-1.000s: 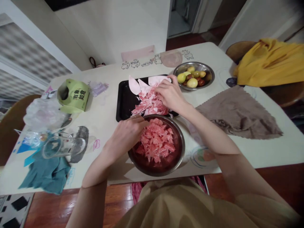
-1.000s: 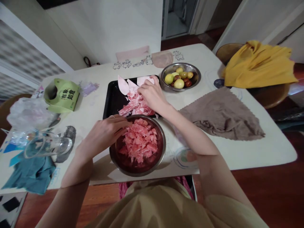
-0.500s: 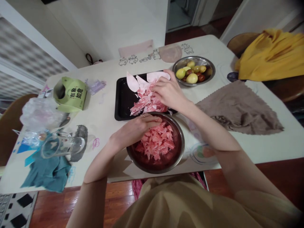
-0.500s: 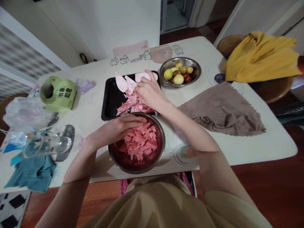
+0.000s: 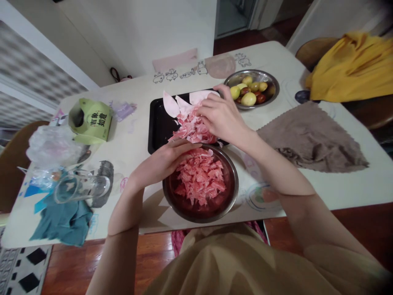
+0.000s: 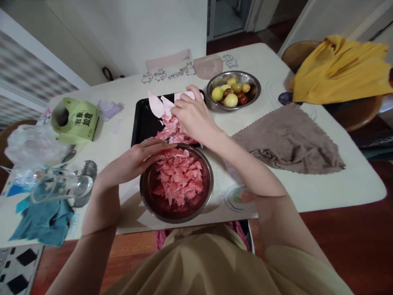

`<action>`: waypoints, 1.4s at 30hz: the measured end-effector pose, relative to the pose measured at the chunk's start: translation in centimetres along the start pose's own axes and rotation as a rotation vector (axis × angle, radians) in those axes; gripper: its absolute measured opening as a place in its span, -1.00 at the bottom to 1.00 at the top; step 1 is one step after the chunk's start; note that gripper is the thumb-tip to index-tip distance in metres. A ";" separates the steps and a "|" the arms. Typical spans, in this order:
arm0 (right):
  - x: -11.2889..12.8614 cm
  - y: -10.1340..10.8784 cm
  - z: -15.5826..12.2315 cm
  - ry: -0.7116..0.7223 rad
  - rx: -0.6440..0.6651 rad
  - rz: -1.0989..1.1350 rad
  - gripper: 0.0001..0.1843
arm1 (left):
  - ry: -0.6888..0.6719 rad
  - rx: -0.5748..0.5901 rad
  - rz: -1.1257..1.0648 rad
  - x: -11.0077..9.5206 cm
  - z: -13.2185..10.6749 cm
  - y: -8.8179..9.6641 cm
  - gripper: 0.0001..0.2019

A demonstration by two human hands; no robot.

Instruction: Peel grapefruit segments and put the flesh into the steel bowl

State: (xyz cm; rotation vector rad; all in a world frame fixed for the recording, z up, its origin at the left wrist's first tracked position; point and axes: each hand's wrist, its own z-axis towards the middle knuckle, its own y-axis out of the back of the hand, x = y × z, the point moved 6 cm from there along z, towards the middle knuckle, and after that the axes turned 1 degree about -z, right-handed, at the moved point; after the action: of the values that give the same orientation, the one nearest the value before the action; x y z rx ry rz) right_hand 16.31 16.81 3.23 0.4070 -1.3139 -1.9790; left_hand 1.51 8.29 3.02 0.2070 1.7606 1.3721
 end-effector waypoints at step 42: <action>4.1 -3.4 -4.4 0.443 0.391 0.340 -0.81 | 0.012 0.339 0.047 -1.5 -5.0 -3.6 -0.50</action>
State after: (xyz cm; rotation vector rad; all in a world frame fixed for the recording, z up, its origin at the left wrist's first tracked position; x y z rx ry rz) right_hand 14.79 11.71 -1.22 0.7090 -1.3654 -1.2598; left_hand 0.21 2.54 0.76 0.4272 2.0019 1.1007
